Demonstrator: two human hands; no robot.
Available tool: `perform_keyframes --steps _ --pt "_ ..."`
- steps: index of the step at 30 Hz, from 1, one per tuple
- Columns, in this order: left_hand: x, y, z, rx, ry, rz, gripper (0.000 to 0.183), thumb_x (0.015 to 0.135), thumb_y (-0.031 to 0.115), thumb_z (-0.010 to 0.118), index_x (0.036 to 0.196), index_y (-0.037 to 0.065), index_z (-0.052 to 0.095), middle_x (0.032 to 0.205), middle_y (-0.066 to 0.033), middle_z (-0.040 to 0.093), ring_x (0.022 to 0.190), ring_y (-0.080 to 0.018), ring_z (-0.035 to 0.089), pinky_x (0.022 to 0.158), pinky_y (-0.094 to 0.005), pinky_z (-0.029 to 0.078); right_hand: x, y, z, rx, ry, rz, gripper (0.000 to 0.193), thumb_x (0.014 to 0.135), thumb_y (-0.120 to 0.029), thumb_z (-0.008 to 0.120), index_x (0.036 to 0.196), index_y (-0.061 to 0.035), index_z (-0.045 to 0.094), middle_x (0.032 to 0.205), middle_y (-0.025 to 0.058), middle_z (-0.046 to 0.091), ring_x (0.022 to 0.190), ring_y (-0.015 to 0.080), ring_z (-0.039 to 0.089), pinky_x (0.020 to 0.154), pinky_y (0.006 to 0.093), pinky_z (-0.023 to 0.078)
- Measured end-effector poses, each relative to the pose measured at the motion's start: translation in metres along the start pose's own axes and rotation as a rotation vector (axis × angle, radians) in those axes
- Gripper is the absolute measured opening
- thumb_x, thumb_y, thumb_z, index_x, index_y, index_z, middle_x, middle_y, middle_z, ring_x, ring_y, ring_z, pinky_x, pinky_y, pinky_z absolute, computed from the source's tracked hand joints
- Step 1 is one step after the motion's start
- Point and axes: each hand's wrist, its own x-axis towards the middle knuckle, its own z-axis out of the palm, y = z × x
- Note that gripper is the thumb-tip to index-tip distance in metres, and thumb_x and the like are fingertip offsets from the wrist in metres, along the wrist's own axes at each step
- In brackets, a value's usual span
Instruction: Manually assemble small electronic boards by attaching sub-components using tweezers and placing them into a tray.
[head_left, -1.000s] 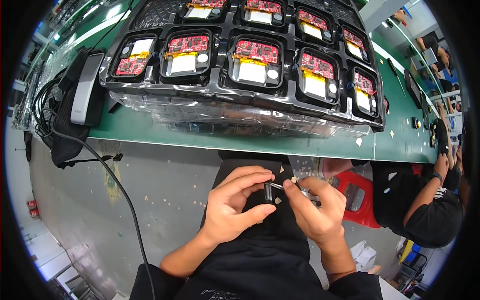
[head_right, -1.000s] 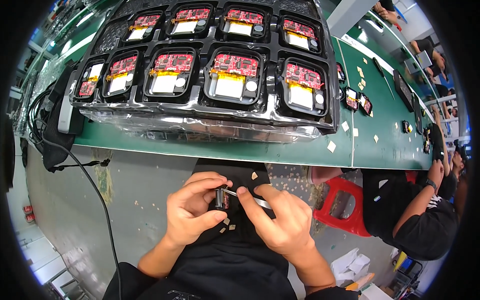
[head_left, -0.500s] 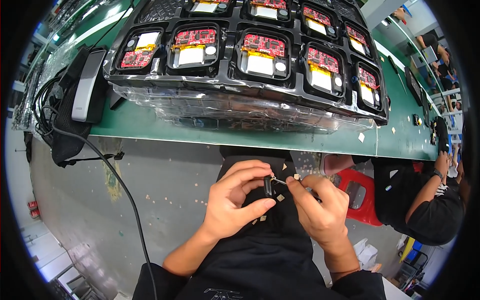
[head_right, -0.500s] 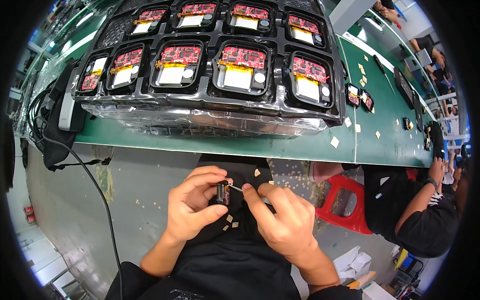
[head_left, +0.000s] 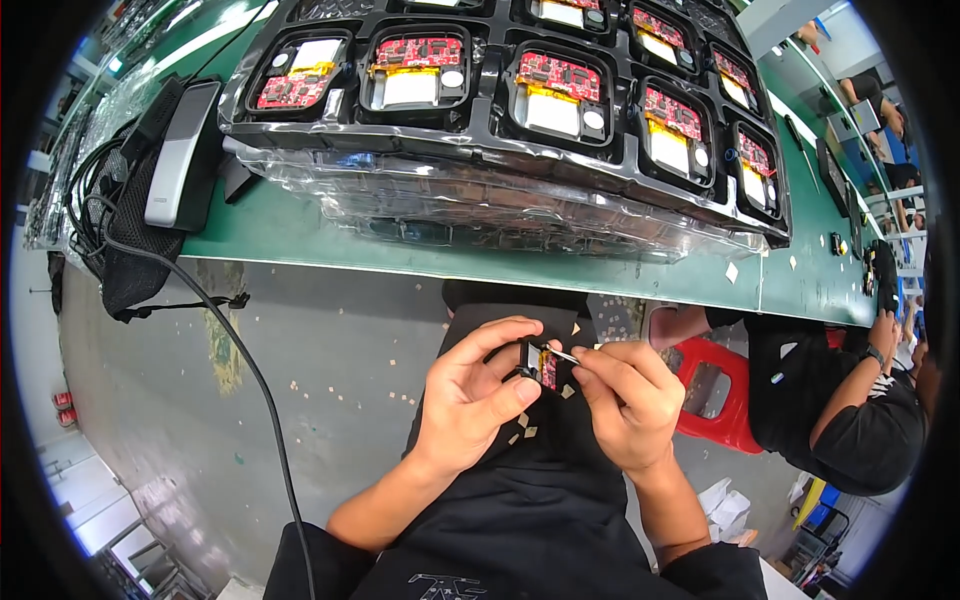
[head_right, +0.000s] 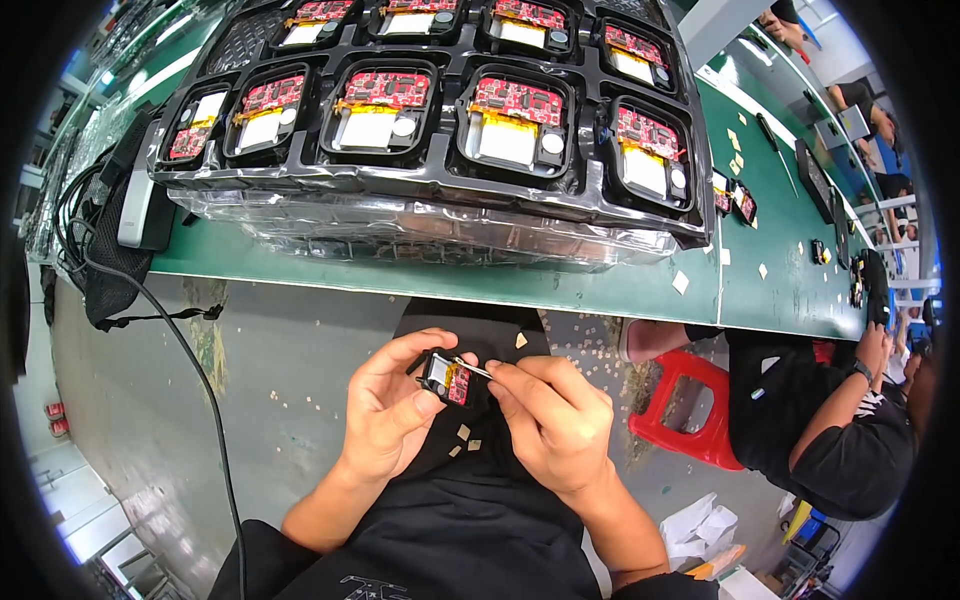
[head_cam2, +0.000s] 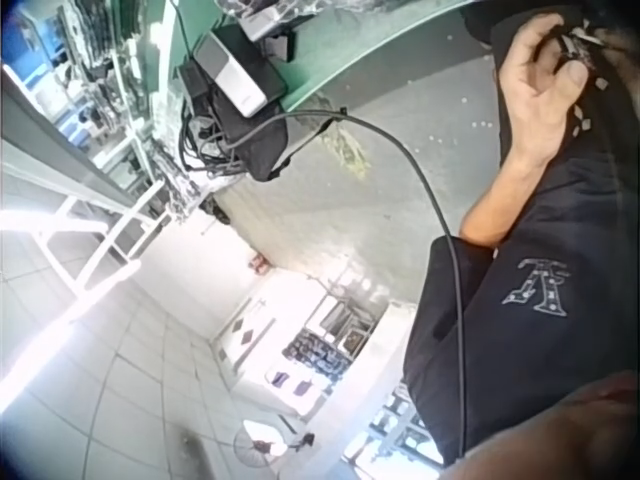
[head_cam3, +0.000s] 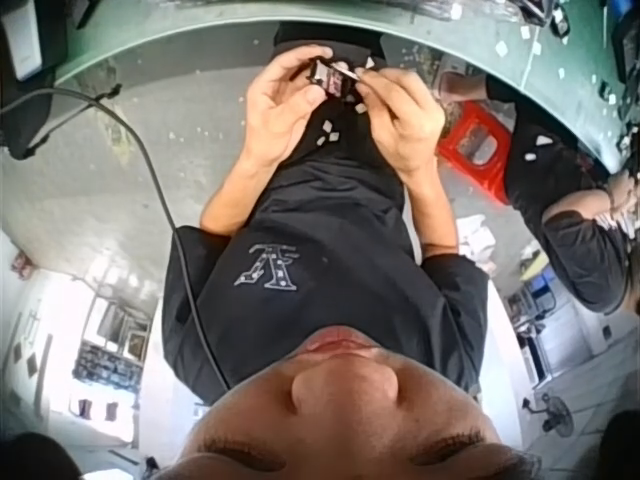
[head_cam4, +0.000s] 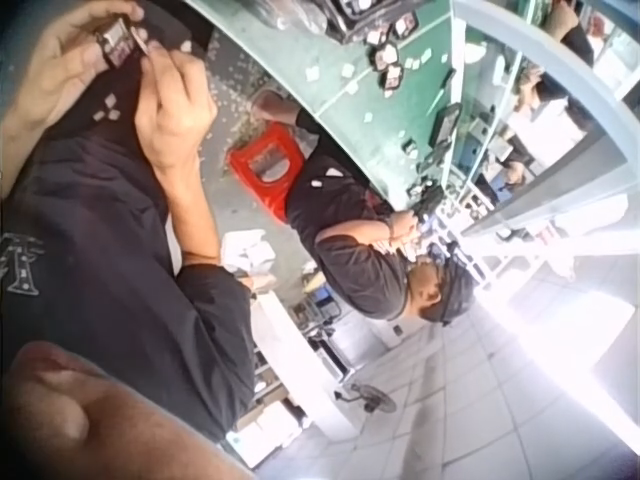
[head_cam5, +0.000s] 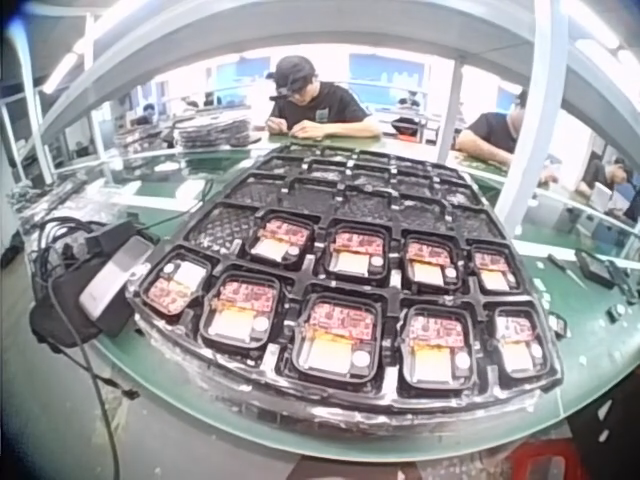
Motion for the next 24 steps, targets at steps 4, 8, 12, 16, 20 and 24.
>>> perform_keyframes --steps 4,8,12,16,20,24 --pt "0.0 0.0007 -0.0008 0.004 -0.012 0.016 0.05 0.088 0.004 0.073 0.133 -0.007 0.053 0.134 -0.0177 0.055 0.124 -0.0341 0.059 0.106 -0.0445 0.05 0.0024 0.0013 -0.0016 0.094 -0.026 0.051 0.021 0.075 0.005 0.079 0.094 -0.0029 0.076 0.083 0.0084 0.067 0.065 0.0206 0.065 0.056 0.0312 0.052" --pt "-0.0005 0.0014 0.0011 0.018 -0.003 0.014 0.05 0.088 0.003 0.073 0.133 -0.006 0.054 0.134 -0.0173 0.055 0.124 -0.0341 0.059 0.106 -0.0442 0.05 0.0034 0.0012 -0.0018 0.112 -0.049 0.076 0.02 0.076 0.006 0.078 0.094 -0.0019 0.076 0.083 0.0094 0.068 0.065 0.0213 0.065 0.056 0.0314 0.052" --pt "-0.0002 -0.0012 -0.0008 0.019 -0.009 0.022 0.05 0.088 0.004 0.073 0.133 -0.006 0.054 0.134 -0.0171 0.055 0.124 -0.034 0.059 0.106 -0.0439 0.049 0.0023 -0.0007 -0.0009 0.087 -0.04 0.08 0.019 0.076 0.006 0.078 0.094 -0.0015 0.076 0.083 0.01 0.068 0.066 0.0222 0.066 0.057 0.032 0.052" --pt "0.0004 -0.0027 -0.0035 0.007 -0.01 0.021 0.05 0.089 0.005 0.072 0.135 -0.006 0.053 0.135 -0.0175 0.055 0.123 -0.0336 0.059 0.107 -0.0445 0.049 0.002 0.0013 -0.0005 0.091 -0.042 0.07 0.019 0.076 0.006 0.078 0.094 -0.0014 0.076 0.083 0.0102 0.068 0.066 0.0226 0.066 0.057 0.0321 0.052" --pt "0.0006 -0.0025 -0.005 0.026 -0.023 0.022 0.05 0.09 0.005 0.071 0.135 -0.006 0.053 0.136 -0.0179 0.056 0.124 -0.0337 0.059 0.107 -0.0452 0.048 0.0026 0.0031 0.001 0.102 -0.051 0.063 0.019 0.076 0.006 0.077 0.094 -0.0012 0.075 0.083 0.0103 0.068 0.066 0.0224 0.066 0.056 0.0319 0.052" --pt "0.0004 -0.0025 -0.0028 -0.014 -0.012 -0.011 0.05 0.091 0.005 0.07 0.136 -0.007 0.051 0.136 -0.0183 0.055 0.125 -0.0337 0.059 0.107 -0.0457 0.049 0.0002 0.0024 0.004 0.082 -0.02 0.069 0.018 0.077 0.006 0.077 0.094 -0.0005 0.075 0.084 0.0108 0.068 0.066 0.0226 0.065 0.056 0.0319 0.051"
